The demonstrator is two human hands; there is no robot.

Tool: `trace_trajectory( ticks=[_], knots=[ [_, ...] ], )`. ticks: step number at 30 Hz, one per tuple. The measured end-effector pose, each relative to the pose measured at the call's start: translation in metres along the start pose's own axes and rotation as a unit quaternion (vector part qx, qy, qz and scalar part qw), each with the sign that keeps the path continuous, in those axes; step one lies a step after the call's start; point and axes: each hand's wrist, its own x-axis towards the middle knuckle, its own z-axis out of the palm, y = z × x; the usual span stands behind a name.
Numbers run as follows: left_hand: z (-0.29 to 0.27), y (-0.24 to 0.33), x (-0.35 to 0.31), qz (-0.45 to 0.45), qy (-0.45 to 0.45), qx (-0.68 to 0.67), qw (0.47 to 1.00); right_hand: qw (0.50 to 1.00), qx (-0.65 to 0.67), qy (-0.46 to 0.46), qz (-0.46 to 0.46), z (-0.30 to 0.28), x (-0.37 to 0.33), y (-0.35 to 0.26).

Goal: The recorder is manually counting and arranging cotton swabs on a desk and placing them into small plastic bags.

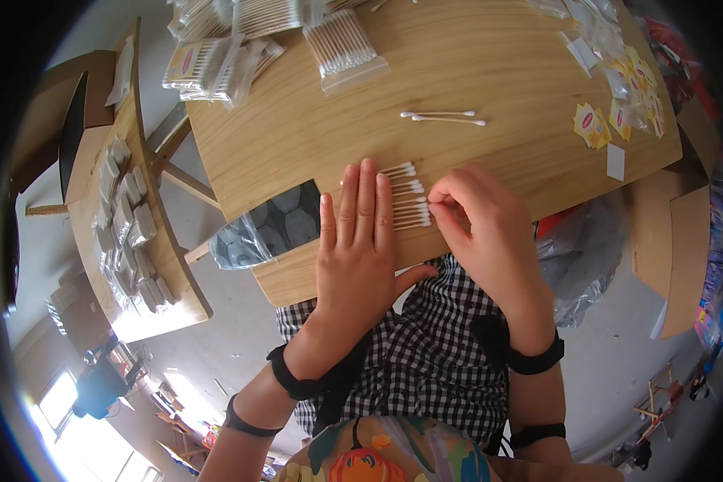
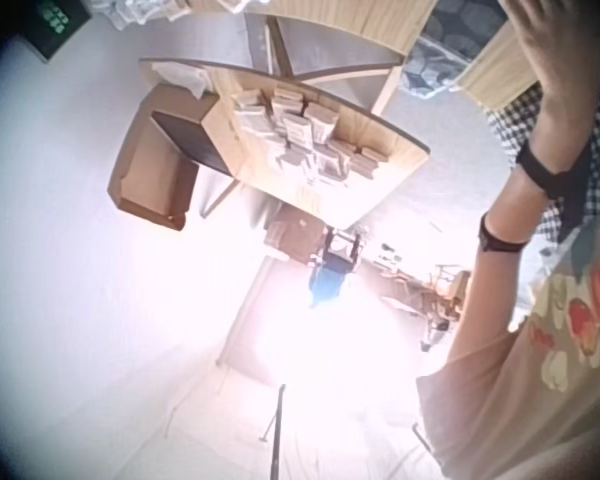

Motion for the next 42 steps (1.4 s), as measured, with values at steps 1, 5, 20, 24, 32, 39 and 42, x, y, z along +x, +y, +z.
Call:
trace_trajectory(
  ticks=[1, 5, 20, 24, 32, 39, 42],
  knots=[
    [0.000, 0.000, 0.000, 0.000, 0.000, 0.000, 1.000, 1.000, -0.004, 0.000, -0.002, 0.000, 0.000, 0.000],
    [0.001, 0.000, 0.000, 0.012, 0.009, -0.006, 1.000, 0.998, -0.049, -0.018, -0.035, 0.000, 0.002, 0.002],
    [0.003, -0.004, -0.002, 0.022, 0.015, -0.033, 0.999, 0.993, -0.073, -0.083, -0.049, -0.006, 0.014, -0.003],
    [0.002, -0.004, -0.002, 0.014, 0.007, -0.027, 1.000, 0.998, -0.018, -0.064, 0.000, -0.006, 0.009, -0.002],
    [0.004, -0.004, -0.002, 0.024, 0.016, -0.045, 0.999, 0.999, -0.004, -0.051, 0.018, -0.005, 0.010, -0.003],
    [0.004, -0.004, -0.002, 0.023, 0.019, -0.046, 0.998, 0.998, 0.032, -0.047, 0.039, -0.006, 0.010, -0.003],
    [0.003, -0.004, -0.002, 0.023, 0.015, -0.045, 0.999, 0.998, 0.026, -0.050, 0.023, -0.005, 0.010, -0.002]
  ],
)
